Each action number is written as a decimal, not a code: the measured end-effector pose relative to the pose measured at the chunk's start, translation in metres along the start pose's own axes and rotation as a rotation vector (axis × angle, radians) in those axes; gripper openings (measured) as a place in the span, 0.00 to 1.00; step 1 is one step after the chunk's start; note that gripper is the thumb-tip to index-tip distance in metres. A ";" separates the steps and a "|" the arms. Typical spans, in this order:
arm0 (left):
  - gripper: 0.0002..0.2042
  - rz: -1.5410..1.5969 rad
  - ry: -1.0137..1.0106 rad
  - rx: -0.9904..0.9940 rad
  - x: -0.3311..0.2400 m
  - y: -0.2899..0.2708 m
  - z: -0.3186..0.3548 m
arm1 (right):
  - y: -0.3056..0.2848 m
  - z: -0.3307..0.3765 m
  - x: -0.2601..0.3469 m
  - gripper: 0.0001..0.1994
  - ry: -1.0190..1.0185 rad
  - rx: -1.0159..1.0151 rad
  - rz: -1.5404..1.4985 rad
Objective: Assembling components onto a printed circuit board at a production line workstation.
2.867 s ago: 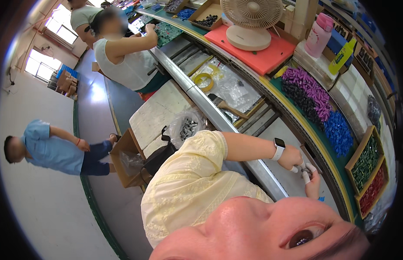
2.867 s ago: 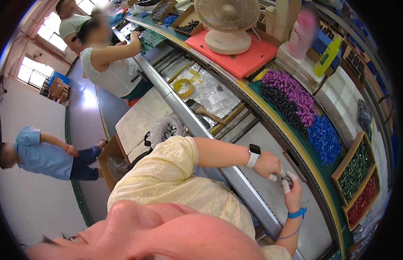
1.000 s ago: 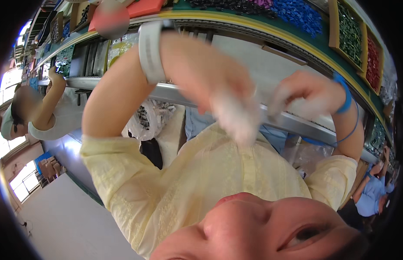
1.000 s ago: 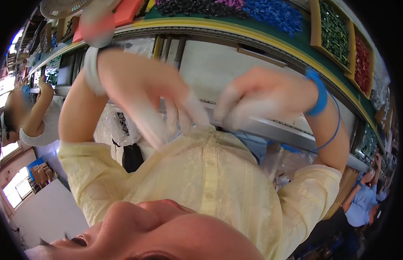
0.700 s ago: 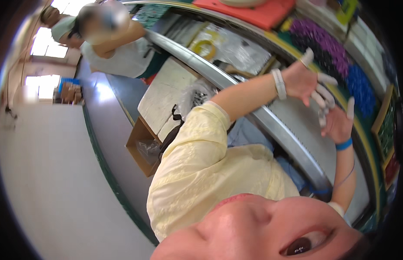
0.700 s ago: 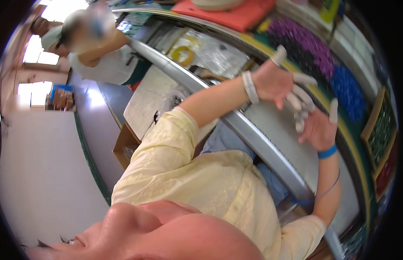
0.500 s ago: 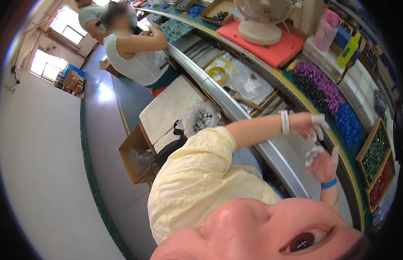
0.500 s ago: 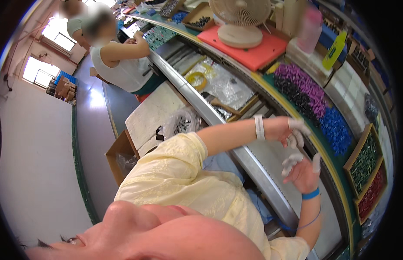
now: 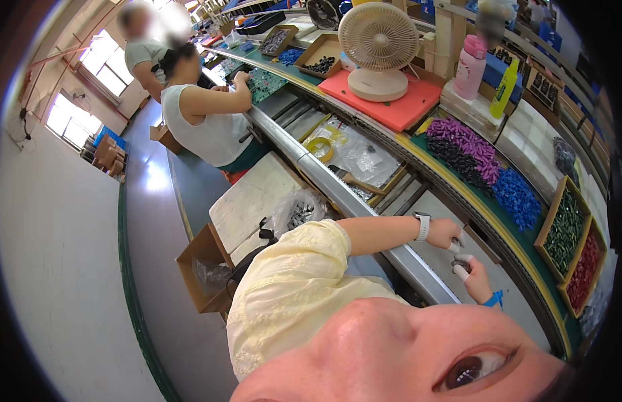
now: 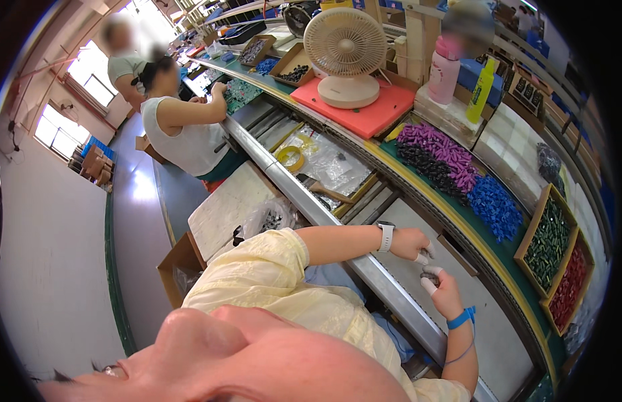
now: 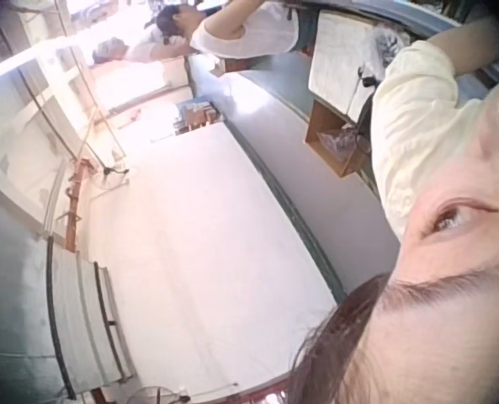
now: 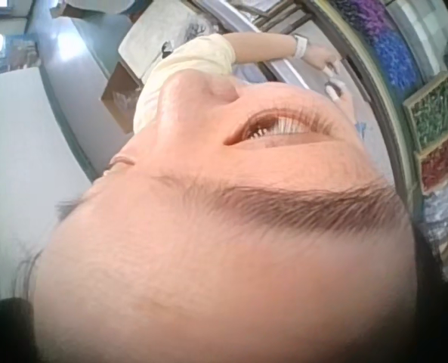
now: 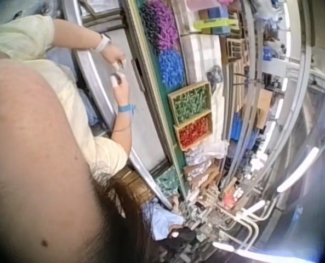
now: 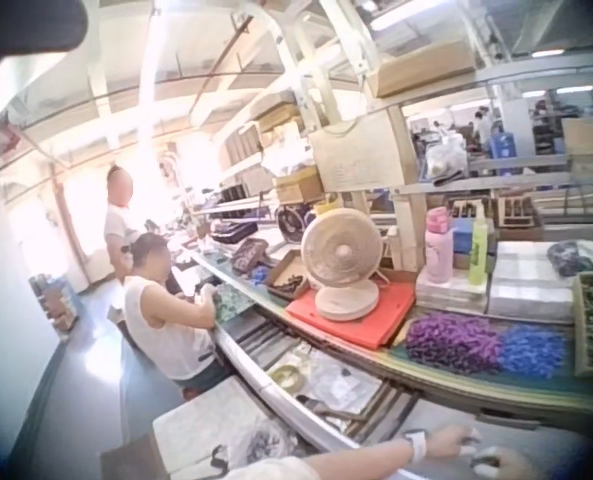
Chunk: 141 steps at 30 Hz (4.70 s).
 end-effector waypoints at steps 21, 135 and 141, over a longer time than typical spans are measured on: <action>0.16 -0.208 -0.006 0.155 -0.009 0.005 0.002 | 0.004 0.001 0.001 0.19 -0.016 0.018 0.031; 0.29 0.491 -0.151 -0.354 0.045 -0.117 0.220 | -0.020 0.082 0.049 0.45 -0.209 0.111 -0.652; 0.20 0.226 -0.278 -0.754 0.103 -0.152 0.284 | 0.030 0.052 0.028 0.25 -0.117 -0.248 -0.072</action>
Point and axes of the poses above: each hand's wrist, its own z-axis away from the middle knuckle, its own y-axis out of the palm, x = y × z, the point moved 4 cm from there along -z, towards the middle knuckle, and after that the axes turned 10 degrees about x, right-handed, at the moved point
